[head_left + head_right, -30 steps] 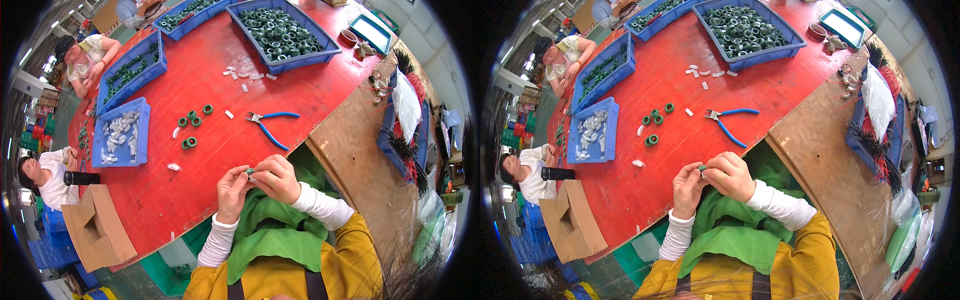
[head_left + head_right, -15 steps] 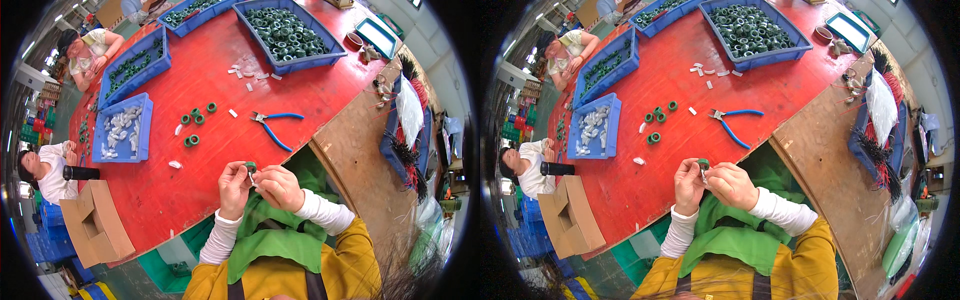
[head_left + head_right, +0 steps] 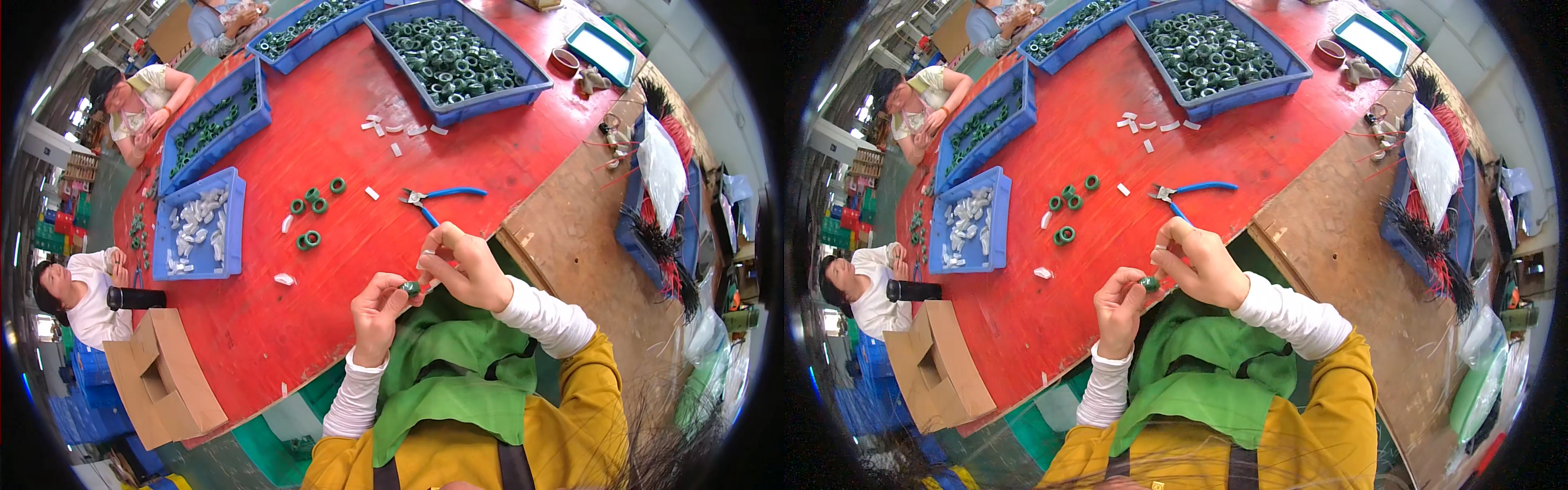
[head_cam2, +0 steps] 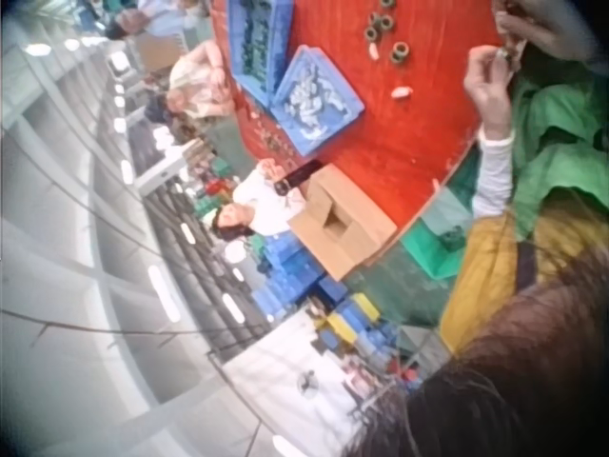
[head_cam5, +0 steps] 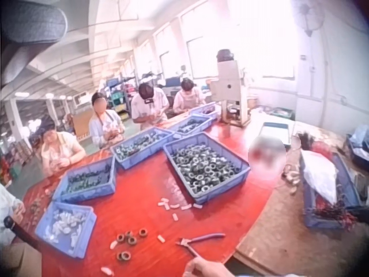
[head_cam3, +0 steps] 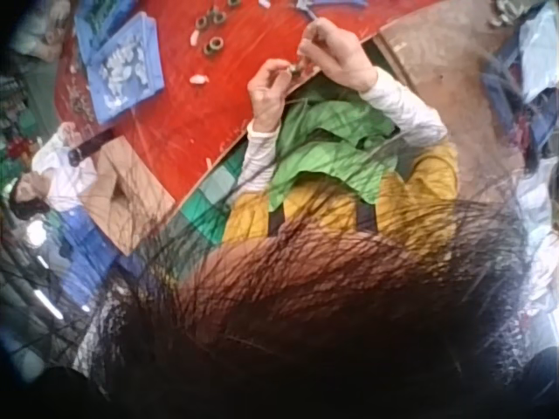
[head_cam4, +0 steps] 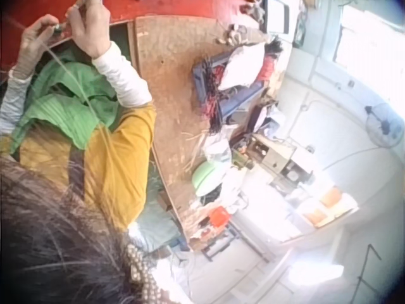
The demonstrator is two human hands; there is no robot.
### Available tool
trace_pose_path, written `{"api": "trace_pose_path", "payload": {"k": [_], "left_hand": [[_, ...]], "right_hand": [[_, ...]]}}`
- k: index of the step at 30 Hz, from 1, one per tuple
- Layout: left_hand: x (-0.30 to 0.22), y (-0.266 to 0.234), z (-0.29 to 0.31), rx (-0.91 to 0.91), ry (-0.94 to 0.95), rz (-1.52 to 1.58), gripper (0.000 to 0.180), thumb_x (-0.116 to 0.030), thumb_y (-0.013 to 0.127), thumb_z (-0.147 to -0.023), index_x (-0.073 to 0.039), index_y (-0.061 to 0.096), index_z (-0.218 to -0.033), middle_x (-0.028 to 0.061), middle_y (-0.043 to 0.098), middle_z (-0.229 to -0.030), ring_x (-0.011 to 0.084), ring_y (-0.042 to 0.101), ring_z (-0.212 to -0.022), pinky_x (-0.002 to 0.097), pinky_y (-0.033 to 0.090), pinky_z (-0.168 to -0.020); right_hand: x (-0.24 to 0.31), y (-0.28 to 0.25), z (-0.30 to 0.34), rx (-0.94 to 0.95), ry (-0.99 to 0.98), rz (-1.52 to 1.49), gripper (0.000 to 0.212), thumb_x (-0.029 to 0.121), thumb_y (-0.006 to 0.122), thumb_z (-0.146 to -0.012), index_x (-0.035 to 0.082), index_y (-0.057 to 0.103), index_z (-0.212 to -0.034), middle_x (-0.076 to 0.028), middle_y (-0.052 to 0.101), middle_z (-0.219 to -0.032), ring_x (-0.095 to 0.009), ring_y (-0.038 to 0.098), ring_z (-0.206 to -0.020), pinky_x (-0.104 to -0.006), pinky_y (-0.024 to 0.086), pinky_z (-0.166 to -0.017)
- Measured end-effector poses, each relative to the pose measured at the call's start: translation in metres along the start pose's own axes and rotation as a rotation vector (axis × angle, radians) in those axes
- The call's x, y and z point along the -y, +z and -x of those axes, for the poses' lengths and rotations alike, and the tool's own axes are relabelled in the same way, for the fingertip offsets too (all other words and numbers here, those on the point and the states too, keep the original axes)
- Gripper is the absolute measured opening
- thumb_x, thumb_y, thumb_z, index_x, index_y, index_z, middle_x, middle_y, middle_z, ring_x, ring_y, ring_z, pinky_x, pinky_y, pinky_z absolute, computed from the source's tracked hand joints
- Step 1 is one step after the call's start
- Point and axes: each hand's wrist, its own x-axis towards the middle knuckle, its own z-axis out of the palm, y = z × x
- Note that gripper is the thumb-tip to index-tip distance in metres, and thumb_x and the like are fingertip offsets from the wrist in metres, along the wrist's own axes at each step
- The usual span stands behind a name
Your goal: The person assembles small green plastic rings onto white plastic components by hand, taking parts from plastic bins and a cardboard box at a workbench.
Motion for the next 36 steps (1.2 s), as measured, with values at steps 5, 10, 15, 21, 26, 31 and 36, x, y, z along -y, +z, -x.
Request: {"api": "trace_pose_path", "payload": {"k": [5, 10, 15, 21, 26, 31, 36], "left_hand": [[-0.008, -0.004, -0.001, 0.069, -0.009, -0.054, 0.014, -0.008, 0.062, -0.090, 0.003, 0.060, -0.099, 0.0066, 0.060, -0.090, 0.0168, 0.065, -0.080, 0.0291, 0.055, -0.074], [-0.009, -0.007, 0.001, 0.160, -0.054, -0.042, 0.011, -0.004, 0.062, -0.090, 0.004, 0.061, -0.098, 0.0063, 0.059, -0.093, 0.0153, 0.063, -0.082, 0.0286, 0.055, -0.075], [-0.006, -0.008, 0.003, 0.219, -0.075, 0.027, 0.010, -0.002, 0.060, -0.090, 0.004, 0.061, -0.099, 0.0060, 0.058, -0.094, 0.0145, 0.061, -0.087, 0.0310, 0.058, -0.076], [-0.007, 0.000, 0.002, 0.169, -0.089, 0.093, 0.015, -0.002, 0.059, -0.090, 0.002, 0.060, -0.105, 0.0076, 0.060, -0.100, 0.0155, 0.062, -0.091, 0.0312, 0.058, -0.077], [-0.007, -0.007, -0.007, 0.251, -0.078, -0.016, 0.021, 0.000, 0.058, -0.090, 0.002, 0.061, -0.111, 0.0086, 0.060, -0.102, 0.0167, 0.062, -0.093, 0.0310, 0.057, -0.078], [-0.012, -0.007, -0.003, 0.319, -0.053, -0.135, 0.019, 0.004, 0.056, -0.089, 0.002, 0.063, -0.107, 0.0097, 0.060, -0.099, 0.0182, 0.064, -0.086, 0.0303, 0.055, -0.075], [-0.006, -0.008, -0.005, 0.289, -0.033, -0.074, 0.017, 0.000, 0.055, -0.092, 0.001, 0.064, -0.106, 0.0074, 0.054, -0.101, 0.0187, 0.063, -0.089, 0.0309, 0.056, -0.077]], "right_hand": [[-0.002, -0.005, -0.009, 0.127, 0.151, -0.124, 0.012, 0.007, 0.057, -0.091, -0.001, 0.048, -0.089, -0.008, 0.062, -0.071, -0.015, 0.068, -0.065, -0.0265, 0.051, -0.054], [-0.014, -0.005, -0.010, 0.240, 0.361, -0.207, 0.016, 0.013, 0.058, -0.093, 0.000, 0.049, -0.091, -0.006, 0.062, -0.079, -0.012, 0.065, -0.065, -0.0243, 0.053, -0.057], [-0.026, -0.001, -0.004, 0.268, 0.473, -0.322, 0.016, 0.014, 0.058, -0.093, 0.000, 0.051, -0.092, -0.005, 0.062, -0.079, -0.010, 0.063, -0.064, -0.0239, 0.053, -0.056], [-0.029, -0.001, -0.008, 0.284, 0.599, -0.353, 0.016, 0.015, 0.059, -0.092, 0.000, 0.051, -0.092, -0.004, 0.061, -0.078, -0.010, 0.062, -0.064, -0.0239, 0.053, -0.055], [-0.035, -0.001, -0.014, 0.315, 0.612, -0.304, 0.016, 0.015, 0.059, -0.092, 0.000, 0.051, -0.092, -0.004, 0.059, -0.075, -0.010, 0.062, -0.062, -0.0231, 0.053, -0.053], [-0.039, 0.001, -0.005, 0.300, 0.537, -0.377, 0.015, 0.014, 0.060, -0.090, 0.001, 0.052, -0.089, -0.004, 0.060, -0.070, -0.011, 0.062, -0.059, -0.0250, 0.052, -0.050], [-0.044, 0.002, 0.001, 0.184, 0.279, -0.074, 0.015, 0.013, 0.065, -0.085, 0.001, 0.058, -0.086, -0.004, 0.062, -0.071, -0.009, 0.061, -0.063, -0.0261, 0.050, -0.055]]}}
